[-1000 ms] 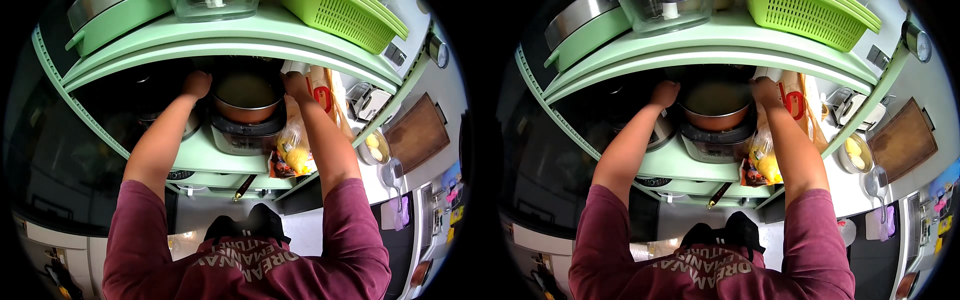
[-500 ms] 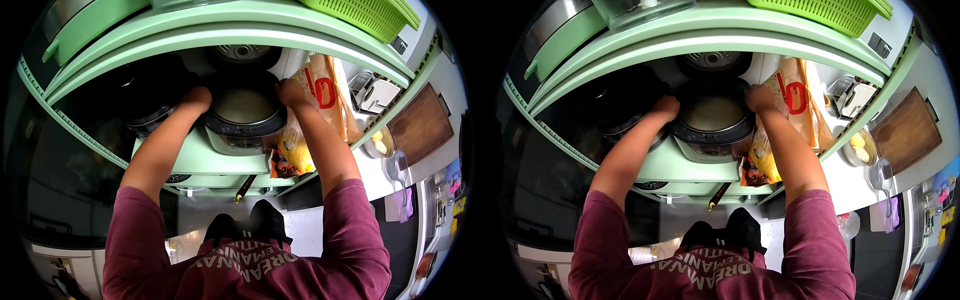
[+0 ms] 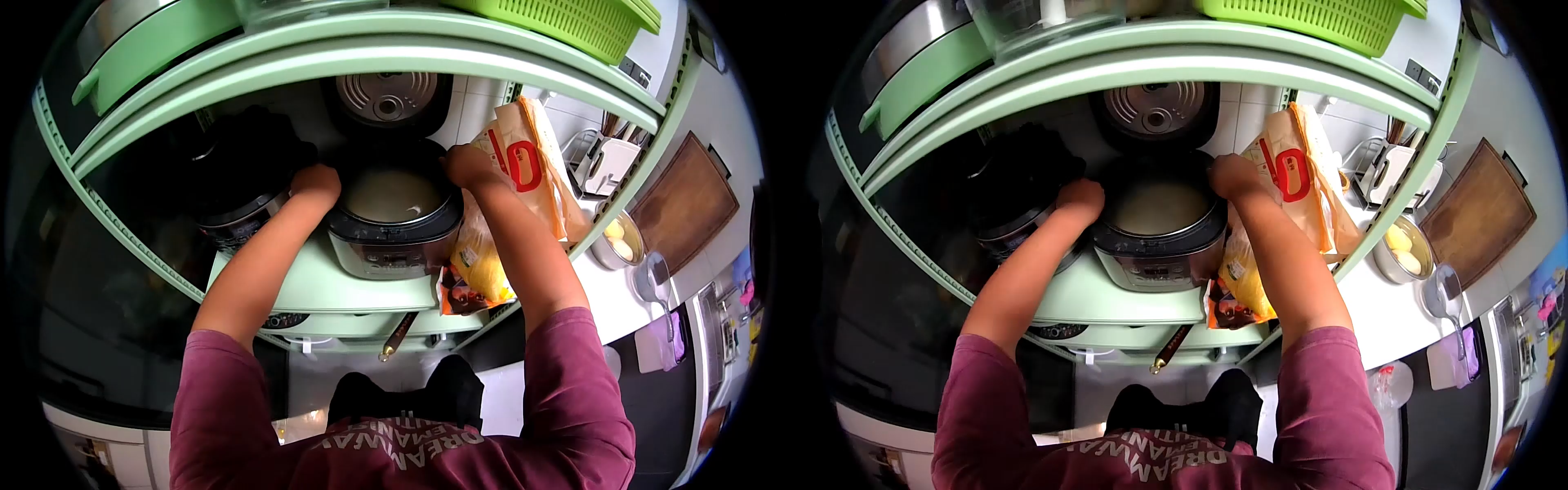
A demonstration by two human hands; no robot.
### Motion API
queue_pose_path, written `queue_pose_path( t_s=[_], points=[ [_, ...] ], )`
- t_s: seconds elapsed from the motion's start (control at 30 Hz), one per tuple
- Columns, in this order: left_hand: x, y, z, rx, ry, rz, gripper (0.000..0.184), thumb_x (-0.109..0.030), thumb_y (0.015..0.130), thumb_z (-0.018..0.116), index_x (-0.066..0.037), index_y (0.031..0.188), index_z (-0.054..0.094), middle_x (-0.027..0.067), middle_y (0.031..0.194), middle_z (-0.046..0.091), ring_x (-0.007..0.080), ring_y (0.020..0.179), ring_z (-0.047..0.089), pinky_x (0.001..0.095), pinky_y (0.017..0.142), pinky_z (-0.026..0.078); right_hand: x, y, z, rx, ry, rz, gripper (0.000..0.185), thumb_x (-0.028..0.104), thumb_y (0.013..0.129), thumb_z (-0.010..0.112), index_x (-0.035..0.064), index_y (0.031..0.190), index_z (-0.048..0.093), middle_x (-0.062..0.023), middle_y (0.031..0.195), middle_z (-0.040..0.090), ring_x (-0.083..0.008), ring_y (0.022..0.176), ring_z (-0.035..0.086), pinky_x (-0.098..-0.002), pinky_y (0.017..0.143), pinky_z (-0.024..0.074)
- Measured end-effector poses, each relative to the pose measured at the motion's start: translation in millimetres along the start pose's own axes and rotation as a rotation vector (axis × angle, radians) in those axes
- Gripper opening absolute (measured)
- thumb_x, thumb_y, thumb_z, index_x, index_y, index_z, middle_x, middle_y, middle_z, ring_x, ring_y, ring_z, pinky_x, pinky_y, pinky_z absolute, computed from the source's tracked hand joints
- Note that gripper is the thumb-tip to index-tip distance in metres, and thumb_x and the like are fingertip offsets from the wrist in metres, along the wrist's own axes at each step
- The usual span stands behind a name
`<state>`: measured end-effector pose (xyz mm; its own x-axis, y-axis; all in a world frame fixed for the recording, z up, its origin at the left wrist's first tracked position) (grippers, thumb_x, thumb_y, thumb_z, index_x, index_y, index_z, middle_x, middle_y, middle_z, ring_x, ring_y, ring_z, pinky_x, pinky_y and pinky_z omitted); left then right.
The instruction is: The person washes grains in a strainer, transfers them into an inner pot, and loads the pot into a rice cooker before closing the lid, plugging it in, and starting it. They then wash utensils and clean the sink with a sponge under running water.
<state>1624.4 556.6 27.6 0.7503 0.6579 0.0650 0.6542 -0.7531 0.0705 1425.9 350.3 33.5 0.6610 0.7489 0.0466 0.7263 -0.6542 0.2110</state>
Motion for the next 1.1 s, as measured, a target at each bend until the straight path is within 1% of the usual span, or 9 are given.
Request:
queue_pose_path(
  t_s=[0.17, 0.3, 0.33, 0.47, 0.67, 0.87, 0.93, 1.03, 1.1],
  points=[
    [-1, -5, -3, -0.072, 0.151, 0.07, 0.03, -0.016, 0.09, 0.048, -0.005, 0.109, 0.068, 0.0148, 0.108, 0.068, 0.0313, 0.1, 0.066, 0.0408, 0.083, 0.053, -4, 16, -13, -0.245, 0.241, 0.061, 0.038, 0.03, 0.085, 0.058, 0.0025, 0.11, 0.063, -0.0209, 0.107, 0.065, -0.0357, 0.105, 0.061, -0.0435, 0.09, 0.0484],
    [-6, -1, -20, -0.484, -0.347, 0.147, 0.038, -0.03, 0.089, 0.054, -0.001, 0.112, 0.062, 0.0206, 0.11, 0.065, 0.0356, 0.102, 0.063, 0.0406, 0.086, 0.05, -10, 52, -11, -0.695, 0.692, -0.036, 0.055, 0.025, 0.079, 0.064, -0.0046, 0.124, 0.051, -0.0263, 0.121, 0.057, -0.0382, 0.115, 0.054, -0.0425, 0.097, 0.044],
    [0, 16, -24, -0.61, -0.574, 0.195, 0.044, -0.033, 0.087, 0.056, -0.001, 0.118, 0.059, 0.0218, 0.11, 0.064, 0.0355, 0.102, 0.063, 0.0409, 0.087, 0.05, -11, 64, -15, -0.694, 0.722, -0.073, 0.076, 0.019, 0.076, 0.065, -0.0107, 0.138, 0.032, -0.0296, 0.134, 0.046, -0.0383, 0.124, 0.047, -0.0384, 0.101, 0.0405],
    [11, 63, -45, -0.816, -0.975, 0.195, 0.06, -0.038, 0.085, 0.059, -0.002, 0.132, 0.048, 0.0266, 0.124, 0.055, 0.0387, 0.113, 0.056, 0.0423, 0.095, 0.045, 4, 71, -47, -0.474, 1.257, -0.113, 0.094, 0.014, 0.074, 0.061, -0.0113, 0.146, 0.005, -0.0286, 0.144, 0.036, -0.0324, 0.131, 0.041, -0.0323, 0.104, 0.0351],
    [15, 86, -61, -0.664, -1.264, 0.064, 0.08, -0.055, 0.091, 0.044, -0.002, 0.147, 0.023, 0.0248, 0.15, 0.028, 0.0369, 0.137, 0.032, 0.0388, 0.111, 0.027, 4, 72, -41, -0.524, 1.502, -0.259, 0.088, 0.01, 0.078, 0.055, -0.0089, 0.147, 0.005, -0.0254, 0.146, 0.035, -0.0302, 0.132, 0.039, -0.0316, 0.105, 0.0336],
    [13, 110, -68, -0.538, -1.849, 0.336, 0.082, -0.066, 0.094, 0.03, -0.008, 0.151, 0.018, 0.0105, 0.157, 0.018, 0.024, 0.144, 0.016, 0.0341, 0.114, 0.015, 6, 44, -44, -0.623, 1.18, -0.207, 0.081, 0.009, 0.08, 0.054, 0.0, 0.149, 0.013, -0.0259, 0.138, 0.042, -0.0351, 0.123, 0.048, -0.0359, 0.102, 0.0382],
    [18, 104, -52, -0.553, -1.83, 0.272, 0.079, -0.064, 0.095, 0.029, -0.006, 0.15, 0.021, 0.0109, 0.155, 0.021, 0.0238, 0.143, 0.019, 0.0341, 0.114, 0.015, 7, 24, -47, -0.62, 1.066, -0.156, 0.078, 0.005, 0.081, 0.05, 0.0126, 0.152, 0.016, -0.0249, 0.138, 0.044, -0.0328, 0.128, 0.045, -0.0368, 0.103, 0.0373],
    [-2, 10, -63, -0.66, -1.77, 0.268, 0.077, -0.061, 0.097, 0.025, -0.002, 0.146, 0.03, 0.013, 0.152, 0.028, 0.024, 0.14, 0.025, 0.0346, 0.115, 0.016, 2, -9, -39, -0.666, 0.756, -0.184, 0.079, -0.002, 0.078, 0.05, 0.0149, 0.15, 0.023, -0.0259, 0.131, 0.049, -0.0345, 0.121, 0.052, -0.0389, 0.099, 0.042],
    [-1, -26, -56, -0.635, -1.794, 0.172, 0.067, -0.053, 0.101, 0.016, -0.006, 0.142, 0.04, 0.0125, 0.144, 0.043, 0.0237, 0.135, 0.036, 0.0318, 0.111, 0.025, 7, -43, -38, -0.625, 0.842, -0.149, 0.074, -0.006, 0.076, 0.048, 0.0143, 0.145, 0.032, -0.0255, 0.125, 0.054, -0.0352, 0.116, 0.056, -0.0402, 0.096, 0.0453]
  ],
)
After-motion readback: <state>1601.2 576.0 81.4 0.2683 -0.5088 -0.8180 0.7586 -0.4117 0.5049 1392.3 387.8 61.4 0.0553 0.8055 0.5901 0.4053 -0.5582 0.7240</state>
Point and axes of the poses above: each hand's wrist, its own y-axis towards the middle knuckle, its own z-axis out of the palm, x = y × z, the point moved 1 cm from there along y, towards the middle knuckle
